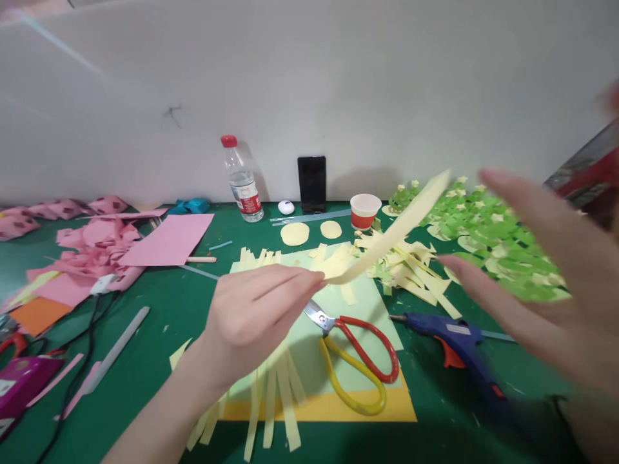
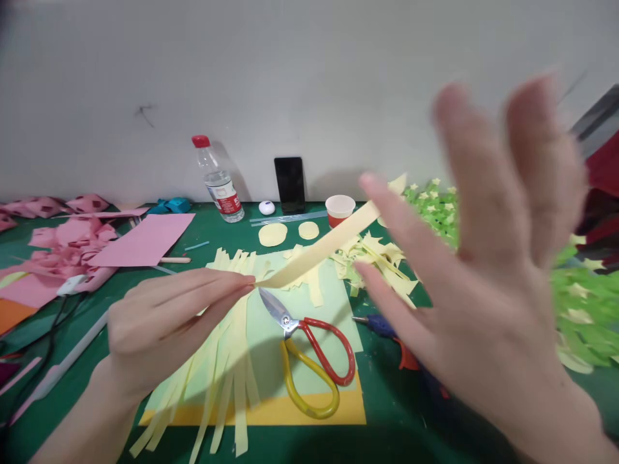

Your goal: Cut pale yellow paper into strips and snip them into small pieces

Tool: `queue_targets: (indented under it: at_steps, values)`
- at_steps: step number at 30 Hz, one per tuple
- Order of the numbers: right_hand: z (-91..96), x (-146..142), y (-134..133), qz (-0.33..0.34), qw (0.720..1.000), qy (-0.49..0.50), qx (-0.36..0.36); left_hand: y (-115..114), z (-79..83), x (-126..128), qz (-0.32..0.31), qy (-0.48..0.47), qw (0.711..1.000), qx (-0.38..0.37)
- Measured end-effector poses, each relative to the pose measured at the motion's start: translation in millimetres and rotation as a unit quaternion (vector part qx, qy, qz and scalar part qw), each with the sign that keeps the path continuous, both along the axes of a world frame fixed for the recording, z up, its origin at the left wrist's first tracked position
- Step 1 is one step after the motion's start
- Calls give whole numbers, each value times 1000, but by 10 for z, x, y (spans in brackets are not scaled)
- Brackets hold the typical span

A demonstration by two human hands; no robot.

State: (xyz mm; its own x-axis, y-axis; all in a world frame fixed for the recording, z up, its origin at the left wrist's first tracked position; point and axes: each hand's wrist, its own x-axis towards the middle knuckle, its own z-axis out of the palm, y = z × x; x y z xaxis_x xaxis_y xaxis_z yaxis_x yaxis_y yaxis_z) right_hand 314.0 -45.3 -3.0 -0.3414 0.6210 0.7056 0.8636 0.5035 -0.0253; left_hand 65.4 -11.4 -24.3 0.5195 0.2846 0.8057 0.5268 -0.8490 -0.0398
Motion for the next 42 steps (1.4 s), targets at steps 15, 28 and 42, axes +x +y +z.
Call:
queue_targets:
  at_steps: [15,28,42]
  values:
    - [-80,-88,245,205,968,-47,-137,-115,50,8,1,-12,998,-69]
    - [-201,-42,231,87,983,-62,-150,80,7,-90,142,-139,962,-186]
    - [-334,-397,101,167,967,-63,-180,-267,-285,284,-6,45,986,-158]
